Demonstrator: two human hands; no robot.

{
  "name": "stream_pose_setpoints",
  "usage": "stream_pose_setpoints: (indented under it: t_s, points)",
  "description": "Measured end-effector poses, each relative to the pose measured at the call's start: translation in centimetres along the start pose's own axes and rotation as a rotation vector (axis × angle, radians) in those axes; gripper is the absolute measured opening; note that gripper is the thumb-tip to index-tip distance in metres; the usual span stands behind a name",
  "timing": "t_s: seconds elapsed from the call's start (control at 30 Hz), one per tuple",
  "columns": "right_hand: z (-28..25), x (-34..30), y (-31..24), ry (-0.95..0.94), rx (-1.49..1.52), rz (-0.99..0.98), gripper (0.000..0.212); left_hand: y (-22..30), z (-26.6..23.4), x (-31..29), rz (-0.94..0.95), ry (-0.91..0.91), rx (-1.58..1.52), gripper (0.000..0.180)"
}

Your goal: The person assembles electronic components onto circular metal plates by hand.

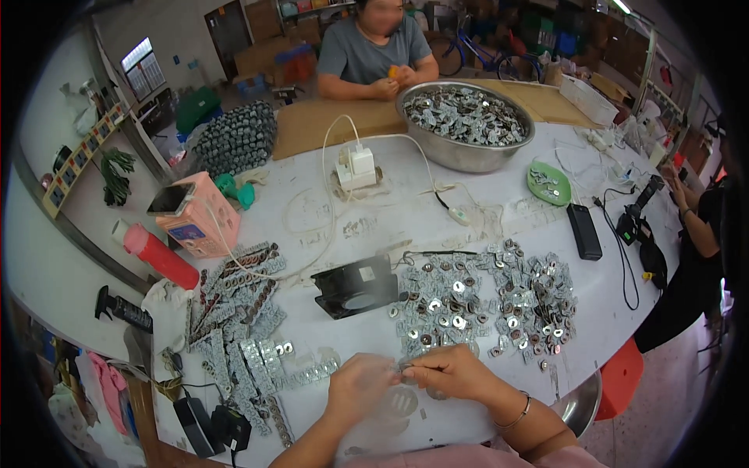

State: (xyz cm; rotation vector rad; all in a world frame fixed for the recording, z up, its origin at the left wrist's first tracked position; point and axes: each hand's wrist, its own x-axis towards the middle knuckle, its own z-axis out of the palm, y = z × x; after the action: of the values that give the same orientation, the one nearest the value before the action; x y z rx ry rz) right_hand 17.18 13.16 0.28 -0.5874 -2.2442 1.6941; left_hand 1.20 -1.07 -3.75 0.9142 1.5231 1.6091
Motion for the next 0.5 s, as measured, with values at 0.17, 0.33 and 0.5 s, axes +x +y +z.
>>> stream_pose_setpoints:
  t_s: [0.17, 0.33, 0.5]
  points:
    - [-0.4, 1.0, 0.0, 0.016, -0.065, -0.002, 0.015, 1.4, 0.0, 0.8, -0.121, -0.093, -0.178, 0.02]
    - [-1.0, 1.7, -1.0, -0.062, 0.161, 0.188, 0.015, 2.4, -0.4, 2.1, -0.09, -0.135, -0.232, 0.023]
    - [-0.3, 1.7, -0.5, -0.039, 0.251, 0.219, 0.015, 1.8, -0.7, 1.6, -0.101, -0.131, -0.284, 0.025]
